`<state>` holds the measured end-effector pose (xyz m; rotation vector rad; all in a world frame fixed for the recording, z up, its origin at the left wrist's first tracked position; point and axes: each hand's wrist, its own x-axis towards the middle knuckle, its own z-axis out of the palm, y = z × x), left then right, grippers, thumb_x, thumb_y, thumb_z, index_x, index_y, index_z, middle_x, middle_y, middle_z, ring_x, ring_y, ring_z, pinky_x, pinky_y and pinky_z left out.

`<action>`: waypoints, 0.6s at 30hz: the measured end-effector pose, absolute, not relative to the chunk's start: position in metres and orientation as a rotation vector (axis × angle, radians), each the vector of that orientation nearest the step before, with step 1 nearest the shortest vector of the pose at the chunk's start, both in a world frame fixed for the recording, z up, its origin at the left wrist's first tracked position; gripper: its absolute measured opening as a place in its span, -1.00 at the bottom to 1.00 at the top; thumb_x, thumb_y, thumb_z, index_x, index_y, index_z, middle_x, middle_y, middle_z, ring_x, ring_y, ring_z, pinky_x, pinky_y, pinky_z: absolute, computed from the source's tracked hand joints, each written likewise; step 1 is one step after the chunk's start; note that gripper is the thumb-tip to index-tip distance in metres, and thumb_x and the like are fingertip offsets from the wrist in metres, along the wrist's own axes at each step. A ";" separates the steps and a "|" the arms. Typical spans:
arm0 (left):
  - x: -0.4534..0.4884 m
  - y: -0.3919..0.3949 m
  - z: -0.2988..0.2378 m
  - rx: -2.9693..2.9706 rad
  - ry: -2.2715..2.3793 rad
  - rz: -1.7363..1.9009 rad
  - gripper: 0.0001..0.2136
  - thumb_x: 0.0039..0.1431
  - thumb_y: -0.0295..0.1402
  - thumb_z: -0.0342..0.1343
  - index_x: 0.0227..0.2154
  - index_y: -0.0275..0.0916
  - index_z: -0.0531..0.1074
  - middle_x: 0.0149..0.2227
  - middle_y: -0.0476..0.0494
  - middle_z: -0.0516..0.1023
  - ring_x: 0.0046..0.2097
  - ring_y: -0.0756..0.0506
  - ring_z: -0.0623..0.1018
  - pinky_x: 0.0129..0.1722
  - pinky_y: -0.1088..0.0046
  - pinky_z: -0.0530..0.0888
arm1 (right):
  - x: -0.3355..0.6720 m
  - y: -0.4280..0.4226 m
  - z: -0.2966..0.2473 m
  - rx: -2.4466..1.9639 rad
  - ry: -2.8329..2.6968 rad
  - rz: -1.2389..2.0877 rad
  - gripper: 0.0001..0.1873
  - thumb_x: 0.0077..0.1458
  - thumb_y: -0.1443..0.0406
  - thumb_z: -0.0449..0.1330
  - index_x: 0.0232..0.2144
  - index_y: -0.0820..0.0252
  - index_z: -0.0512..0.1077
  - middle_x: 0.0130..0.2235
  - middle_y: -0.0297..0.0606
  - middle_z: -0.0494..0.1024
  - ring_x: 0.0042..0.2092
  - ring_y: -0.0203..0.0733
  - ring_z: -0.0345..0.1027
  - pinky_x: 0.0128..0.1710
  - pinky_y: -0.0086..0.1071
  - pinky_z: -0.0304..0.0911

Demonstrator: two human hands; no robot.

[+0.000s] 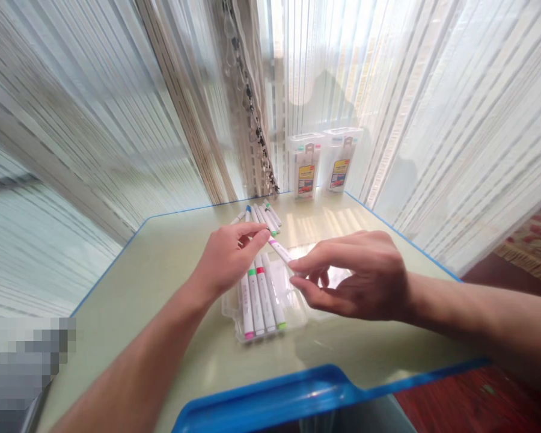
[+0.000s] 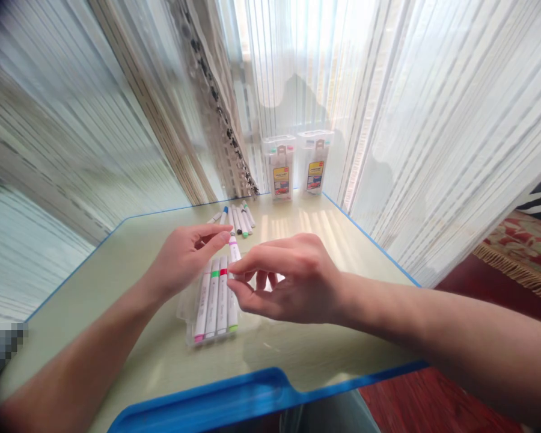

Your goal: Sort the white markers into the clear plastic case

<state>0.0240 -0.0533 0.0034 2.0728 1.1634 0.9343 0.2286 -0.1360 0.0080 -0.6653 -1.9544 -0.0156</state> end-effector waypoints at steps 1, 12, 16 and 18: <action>0.023 -0.053 0.002 2.130 1.182 0.926 -0.72 0.22 -0.13 0.20 -0.22 -0.20 0.67 -0.22 -0.14 0.69 -0.28 -0.11 0.54 -0.24 0.39 0.38 | 0.229 -0.137 0.008 -0.677 -1.963 -0.039 -0.94 0.07 0.39 0.35 -0.41 0.16 0.55 -0.54 -0.34 0.62 -0.61 -0.35 0.41 -0.61 -0.48 0.34; 0.023 -0.054 0.000 2.365 1.221 0.834 -0.76 0.25 -0.25 0.13 -0.26 -0.22 0.68 -0.26 -0.12 0.70 -0.32 -0.10 0.55 -0.30 0.39 0.38 | 0.229 -0.146 0.002 -0.684 -2.239 -0.205 -0.88 0.14 0.42 0.25 -0.38 0.09 0.48 -0.56 -0.39 0.54 -0.59 -0.34 0.34 -0.53 -0.43 0.22; 0.025 -0.054 -0.005 2.433 1.100 0.778 -0.81 0.22 -0.32 0.16 -0.31 -0.23 0.67 -0.25 -0.16 0.68 -0.20 -0.16 0.59 -0.19 0.32 0.44 | 0.230 -0.146 -0.004 -0.634 -2.381 -0.150 -0.91 0.18 0.41 0.22 -0.35 0.14 0.48 -0.57 -0.40 0.48 -0.58 -0.33 0.31 -0.52 -0.38 0.15; 0.026 -0.055 -0.008 2.479 1.057 0.761 -0.83 0.21 -0.34 0.17 -0.35 -0.22 0.67 -0.25 -0.18 0.67 -0.17 -0.18 0.59 -0.08 0.25 0.45 | 0.230 -0.145 -0.008 -0.619 -2.442 -0.146 -0.92 0.21 0.40 0.21 -0.33 0.17 0.48 -0.56 -0.38 0.47 -0.57 -0.32 0.31 -0.50 -0.37 0.12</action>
